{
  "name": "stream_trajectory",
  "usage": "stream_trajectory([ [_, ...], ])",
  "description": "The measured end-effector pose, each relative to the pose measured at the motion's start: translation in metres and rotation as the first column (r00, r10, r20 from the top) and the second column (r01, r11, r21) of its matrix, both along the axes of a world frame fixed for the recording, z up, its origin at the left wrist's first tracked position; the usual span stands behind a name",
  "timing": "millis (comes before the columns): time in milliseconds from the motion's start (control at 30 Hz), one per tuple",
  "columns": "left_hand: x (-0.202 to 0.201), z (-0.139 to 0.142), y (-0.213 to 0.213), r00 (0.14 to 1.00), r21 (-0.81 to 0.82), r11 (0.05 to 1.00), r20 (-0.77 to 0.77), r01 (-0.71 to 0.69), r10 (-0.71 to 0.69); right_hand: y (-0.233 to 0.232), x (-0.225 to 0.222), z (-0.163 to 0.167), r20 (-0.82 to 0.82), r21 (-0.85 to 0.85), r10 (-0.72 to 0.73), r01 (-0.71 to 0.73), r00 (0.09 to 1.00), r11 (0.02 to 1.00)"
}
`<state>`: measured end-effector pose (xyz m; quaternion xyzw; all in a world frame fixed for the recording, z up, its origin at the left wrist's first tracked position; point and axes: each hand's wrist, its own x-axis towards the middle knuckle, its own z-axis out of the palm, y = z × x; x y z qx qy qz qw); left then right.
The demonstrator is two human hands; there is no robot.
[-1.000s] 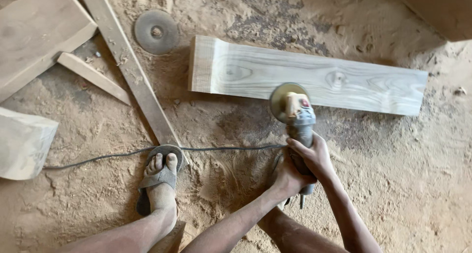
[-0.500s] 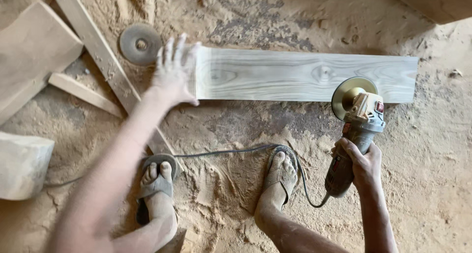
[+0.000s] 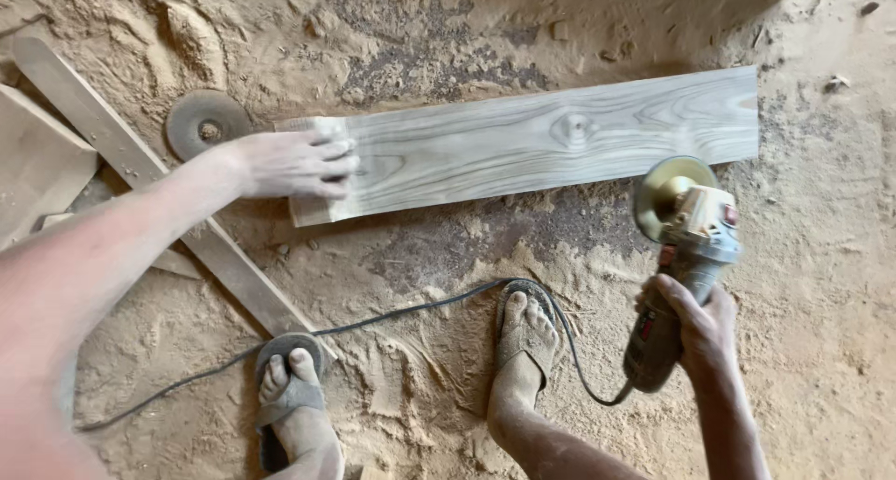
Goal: The person sands a long curved wooden plank lying on the sandy floor using an angle grinder, moving the tool along the wood surface and edges. They reposition the plank, sand a second smaller wooden block, then continue sanding the plank and run a hand over the surface.
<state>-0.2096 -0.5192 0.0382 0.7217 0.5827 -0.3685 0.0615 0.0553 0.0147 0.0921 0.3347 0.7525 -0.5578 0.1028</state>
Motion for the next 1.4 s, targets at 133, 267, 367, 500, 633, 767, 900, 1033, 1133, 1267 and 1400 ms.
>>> stream_trajectory([
  [133, -0.021, -0.014, 0.003, 0.883, -0.004, 0.971, 0.414, -0.239, 0.22, 0.003, 0.005, 0.004, -0.038, 0.004, -0.052, 0.052, 0.998, 0.999],
  [267, -0.028, 0.005, -0.005, 0.687, -0.149, 0.779, 0.392, -0.608, 0.612, 0.003, 0.017, 0.006, -0.115, -0.078, -0.094, 0.085, 0.989, 0.993],
  [367, -0.023, 0.02, -0.026, 0.171, -0.02, 0.281, 0.752, -0.959, 0.637, 0.007, 0.024, 0.004, -0.137, -0.104, -0.134, 0.12, 0.982, 0.987],
  [500, 0.023, 0.009, -0.024, -0.892, -0.602, -0.752, 0.45, -0.268, -0.043, 0.012, 0.025, -0.004, -0.135, -0.113, -0.159, 0.144, 0.978, 0.983],
  [633, 0.069, -0.029, 0.011, -0.809, -0.585, -0.745, 0.578, -0.32, -0.107, 0.012, 0.024, -0.006, -0.14, -0.122, -0.189, 0.172, 0.972, 0.978],
  [767, 0.071, -0.056, 0.007, -0.791, -0.575, -0.758, 0.598, -0.308, -0.131, 0.013, 0.023, -0.001, -0.108, -0.083, -0.188, 0.18, 0.976, 0.98],
  [900, 0.065, -0.061, -0.005, -0.763, -0.656, -0.696, 0.599, -0.293, -0.243, 0.022, 0.028, 0.005, -0.124, -0.122, -0.177, 0.162, 0.976, 0.979],
  [1033, 0.061, -0.029, 0.001, -0.653, -0.632, -0.67, 0.702, -0.388, -0.284, 0.033, 0.036, 0.006, -0.159, -0.172, -0.22, 0.193, 0.962, 0.966],
  [1133, 0.05, 0.025, 0.011, -0.577, -0.534, -0.683, 0.792, -0.499, -0.198, 0.043, 0.049, 0.018, -0.178, -0.138, -0.236, 0.213, 0.955, 0.967],
  [1267, 0.043, 0.132, 0.008, -0.441, -0.368, -0.677, 0.895, -0.638, -0.07, 0.062, 0.077, 0.041, -0.185, -0.146, -0.331, 0.307, 0.925, 0.94],
  [1400, 0.059, 0.277, -0.024, -0.119, -0.048, -0.532, 0.988, -0.846, 0.101, 0.098, 0.112, 0.051, -0.279, -0.259, -0.399, 0.331, 0.874, 0.907],
])
